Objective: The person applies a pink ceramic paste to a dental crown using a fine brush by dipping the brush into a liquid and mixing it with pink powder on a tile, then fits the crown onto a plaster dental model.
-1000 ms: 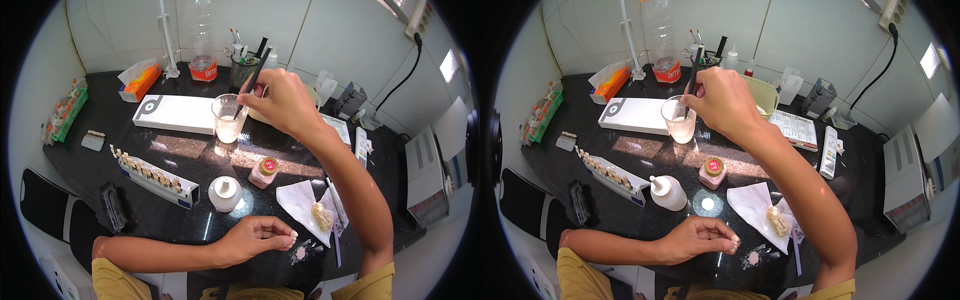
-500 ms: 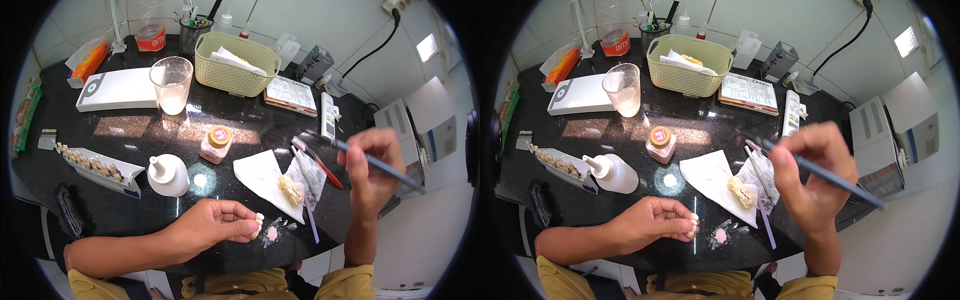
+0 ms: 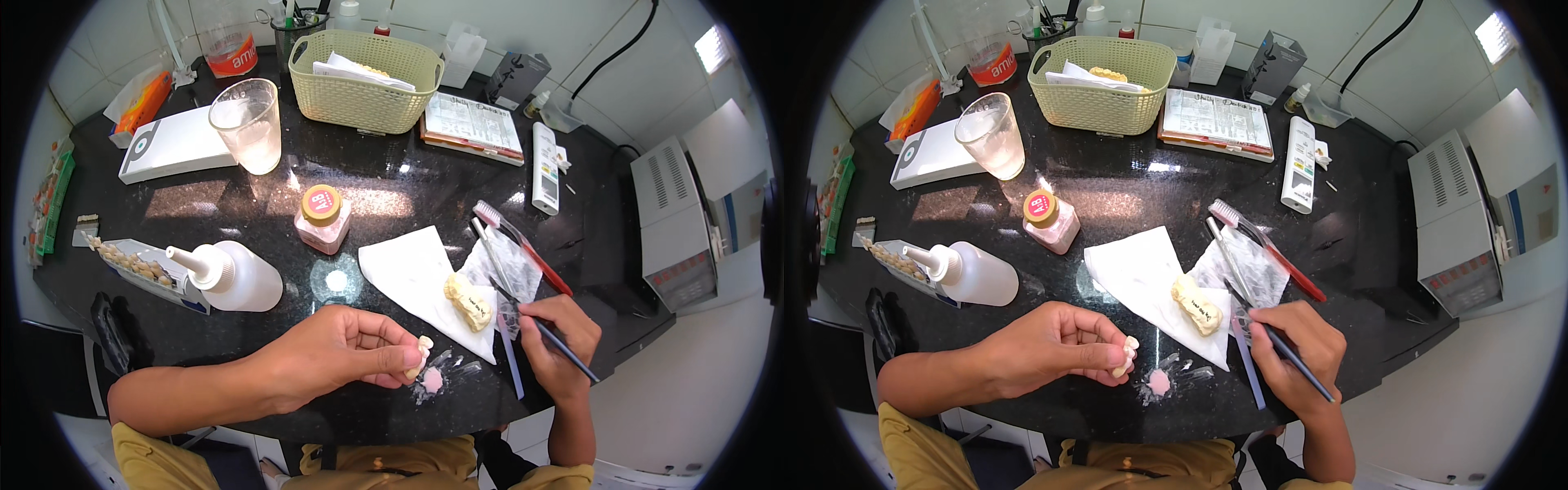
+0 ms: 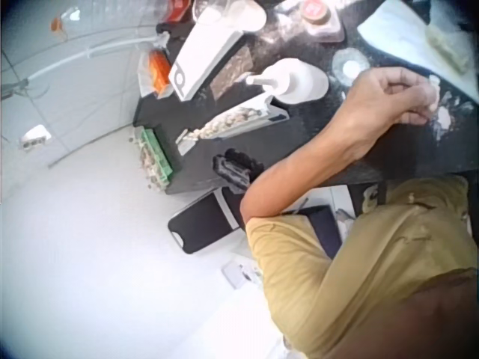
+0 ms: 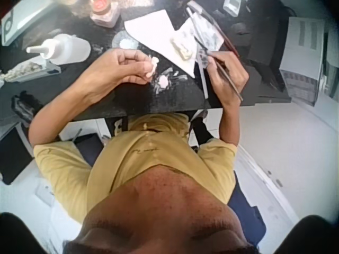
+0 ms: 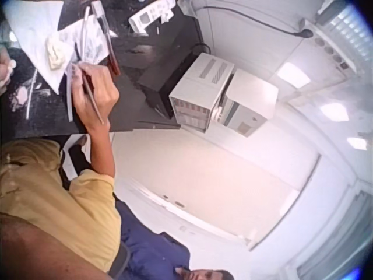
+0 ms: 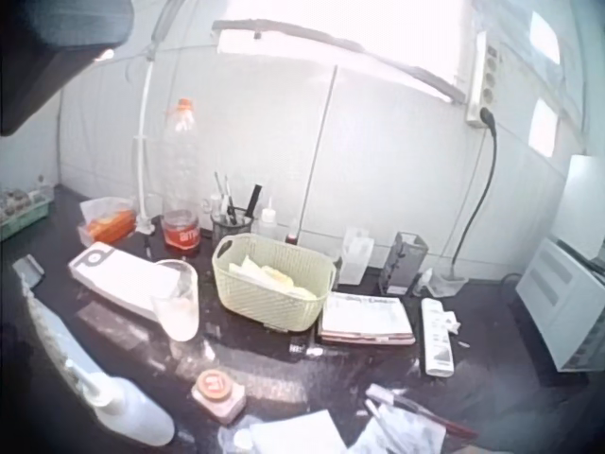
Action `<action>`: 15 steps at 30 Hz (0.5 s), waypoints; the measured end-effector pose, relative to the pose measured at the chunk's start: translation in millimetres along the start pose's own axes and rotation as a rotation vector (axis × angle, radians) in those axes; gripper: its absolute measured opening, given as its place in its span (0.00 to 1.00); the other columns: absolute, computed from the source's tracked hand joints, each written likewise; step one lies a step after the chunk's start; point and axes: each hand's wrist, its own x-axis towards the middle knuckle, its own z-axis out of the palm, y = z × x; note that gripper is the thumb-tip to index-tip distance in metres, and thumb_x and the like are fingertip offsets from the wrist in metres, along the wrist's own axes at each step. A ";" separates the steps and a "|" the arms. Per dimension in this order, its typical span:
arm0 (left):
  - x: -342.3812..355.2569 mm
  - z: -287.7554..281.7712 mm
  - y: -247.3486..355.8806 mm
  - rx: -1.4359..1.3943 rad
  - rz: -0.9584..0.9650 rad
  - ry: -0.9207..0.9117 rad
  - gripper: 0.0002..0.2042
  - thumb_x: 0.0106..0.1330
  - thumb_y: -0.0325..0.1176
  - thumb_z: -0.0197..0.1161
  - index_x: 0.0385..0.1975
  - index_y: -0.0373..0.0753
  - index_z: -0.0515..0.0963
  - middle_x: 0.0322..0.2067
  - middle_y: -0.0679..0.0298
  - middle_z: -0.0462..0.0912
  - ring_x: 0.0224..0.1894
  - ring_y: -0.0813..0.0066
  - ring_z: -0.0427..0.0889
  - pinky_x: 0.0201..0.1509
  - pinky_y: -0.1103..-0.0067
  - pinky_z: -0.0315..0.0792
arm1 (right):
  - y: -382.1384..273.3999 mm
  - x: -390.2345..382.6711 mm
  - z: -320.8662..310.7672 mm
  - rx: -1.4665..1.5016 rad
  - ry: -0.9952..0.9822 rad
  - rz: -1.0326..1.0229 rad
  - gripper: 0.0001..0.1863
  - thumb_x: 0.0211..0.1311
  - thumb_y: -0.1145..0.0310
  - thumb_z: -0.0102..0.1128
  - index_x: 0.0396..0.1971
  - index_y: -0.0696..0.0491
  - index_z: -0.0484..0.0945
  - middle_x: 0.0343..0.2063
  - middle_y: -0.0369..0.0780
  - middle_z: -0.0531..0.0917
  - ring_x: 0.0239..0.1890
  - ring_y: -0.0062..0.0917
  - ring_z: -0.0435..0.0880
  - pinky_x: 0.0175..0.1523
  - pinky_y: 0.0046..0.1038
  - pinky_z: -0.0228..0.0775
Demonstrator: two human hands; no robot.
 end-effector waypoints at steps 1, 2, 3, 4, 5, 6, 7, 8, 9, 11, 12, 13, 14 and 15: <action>-1.1 0.2 -0.3 -0.008 0.003 -0.002 0.14 0.64 0.37 0.67 0.40 0.32 0.78 0.35 0.64 0.83 0.39 0.81 0.81 0.47 0.84 0.76 | -2.0 -7.1 -7.0 0.009 0.027 0.045 0.06 0.49 0.77 0.66 0.29 0.61 0.81 0.24 0.44 0.82 0.24 0.28 0.83 0.30 0.24 0.73; -1.5 1.3 -0.1 -0.012 -0.002 0.008 0.12 0.64 0.35 0.66 0.40 0.32 0.78 0.36 0.63 0.83 0.39 0.79 0.82 0.48 0.82 0.77 | -1.8 -15.7 -11.2 0.022 0.055 0.090 0.05 0.49 0.77 0.65 0.28 0.61 0.81 0.23 0.43 0.81 0.23 0.28 0.83 0.30 0.24 0.73; -2.1 2.7 0.9 -0.016 -0.008 0.018 0.11 0.64 0.32 0.66 0.39 0.31 0.78 0.36 0.61 0.83 0.40 0.76 0.83 0.49 0.80 0.77 | -1.4 -24.8 -12.2 0.120 0.112 0.092 0.08 0.54 0.73 0.63 0.29 0.63 0.80 0.22 0.44 0.81 0.23 0.26 0.82 0.28 0.23 0.73; 0.1 3.6 2.3 -0.020 -0.019 0.018 0.09 0.65 0.30 0.65 0.39 0.31 0.78 0.37 0.60 0.83 0.40 0.74 0.84 0.50 0.79 0.78 | -9.7 -31.7 -11.0 0.294 0.175 0.157 0.09 0.56 0.72 0.62 0.30 0.64 0.79 0.23 0.46 0.81 0.23 0.26 0.82 0.28 0.23 0.73; -0.7 3.8 2.4 -0.030 -0.008 0.020 0.09 0.64 0.29 0.65 0.39 0.30 0.78 0.37 0.59 0.83 0.40 0.74 0.84 0.50 0.79 0.78 | -19.6 -39.0 -9.3 0.472 0.234 0.223 0.10 0.59 0.70 0.61 0.32 0.64 0.78 0.24 0.47 0.81 0.24 0.26 0.82 0.27 0.22 0.74; -1.8 3.7 3.2 -0.039 0.004 0.022 0.09 0.64 0.29 0.65 0.38 0.30 0.78 0.37 0.59 0.83 0.40 0.74 0.84 0.50 0.79 0.78 | -22.0 -49.0 -10.9 0.559 0.169 0.220 0.14 0.63 0.67 0.58 0.34 0.65 0.77 0.27 0.50 0.81 0.24 0.26 0.82 0.28 0.22 0.76; -0.6 3.3 1.2 -0.055 0.002 0.020 0.09 0.64 0.28 0.65 0.38 0.30 0.78 0.37 0.59 0.83 0.40 0.74 0.84 0.50 0.79 0.78 | -31.6 -57.1 -7.6 0.663 0.127 0.314 0.11 0.63 0.69 0.59 0.33 0.65 0.77 0.28 0.49 0.81 0.25 0.25 0.83 0.29 0.22 0.77; -0.2 1.6 0.7 -0.078 -0.001 0.029 0.09 0.63 0.27 0.66 0.38 0.29 0.78 0.36 0.57 0.83 0.39 0.74 0.84 0.49 0.80 0.78 | -36.4 -66.0 -4.5 0.689 0.054 0.377 0.10 0.62 0.71 0.60 0.33 0.65 0.77 0.28 0.49 0.82 0.26 0.25 0.84 0.31 0.22 0.78; -0.6 -0.1 -1.6 -0.080 -0.007 0.030 0.08 0.63 0.26 0.66 0.38 0.29 0.78 0.36 0.57 0.83 0.39 0.74 0.84 0.48 0.80 0.78 | -41.1 -73.3 -1.6 0.715 -0.020 0.441 0.08 0.61 0.74 0.61 0.34 0.64 0.77 0.29 0.49 0.82 0.27 0.25 0.85 0.32 0.23 0.79; -1.1 -1.6 0.4 -0.060 0.010 0.026 0.08 0.62 0.26 0.66 0.38 0.28 0.78 0.36 0.57 0.83 0.39 0.74 0.84 0.48 0.80 0.78 | -48.7 -77.1 4.1 0.679 -0.091 0.438 0.07 0.57 0.78 0.64 0.34 0.62 0.77 0.28 0.47 0.83 0.28 0.26 0.86 0.34 0.23 0.80; -1.1 -2.6 0.6 -0.058 0.007 0.022 0.08 0.62 0.25 0.66 0.38 0.28 0.78 0.36 0.56 0.83 0.38 0.73 0.84 0.48 0.79 0.78 | -50.1 -79.5 7.0 0.646 -0.100 0.432 0.07 0.55 0.78 0.65 0.33 0.61 0.77 0.27 0.47 0.83 0.28 0.25 0.86 0.34 0.22 0.80; -2.8 -1.2 1.9 -0.059 0.006 0.033 0.08 0.62 0.25 0.66 0.37 0.28 0.78 0.36 0.56 0.83 0.38 0.73 0.84 0.48 0.79 0.78 | -49.1 -82.0 8.6 0.624 -0.106 0.418 0.07 0.54 0.79 0.65 0.32 0.61 0.76 0.27 0.46 0.84 0.28 0.25 0.86 0.33 0.21 0.79; -4.4 -0.3 2.7 -0.059 0.004 0.043 0.08 0.62 0.24 0.66 0.37 0.28 0.78 0.36 0.56 0.83 0.38 0.72 0.84 0.48 0.78 0.78 | -47.5 -84.1 9.1 0.613 -0.119 0.421 0.07 0.53 0.79 0.66 0.31 0.60 0.76 0.27 0.46 0.84 0.28 0.24 0.86 0.33 0.21 0.79; -5.8 0.8 3.2 -0.060 0.001 0.053 0.08 0.62 0.24 0.66 0.37 0.28 0.78 0.36 0.56 0.83 0.38 0.72 0.84 0.48 0.78 0.78 | -45.6 -85.8 9.6 0.602 -0.133 0.423 0.08 0.52 0.79 0.66 0.30 0.60 0.75 0.27 0.46 0.84 0.28 0.24 0.87 0.32 0.20 0.79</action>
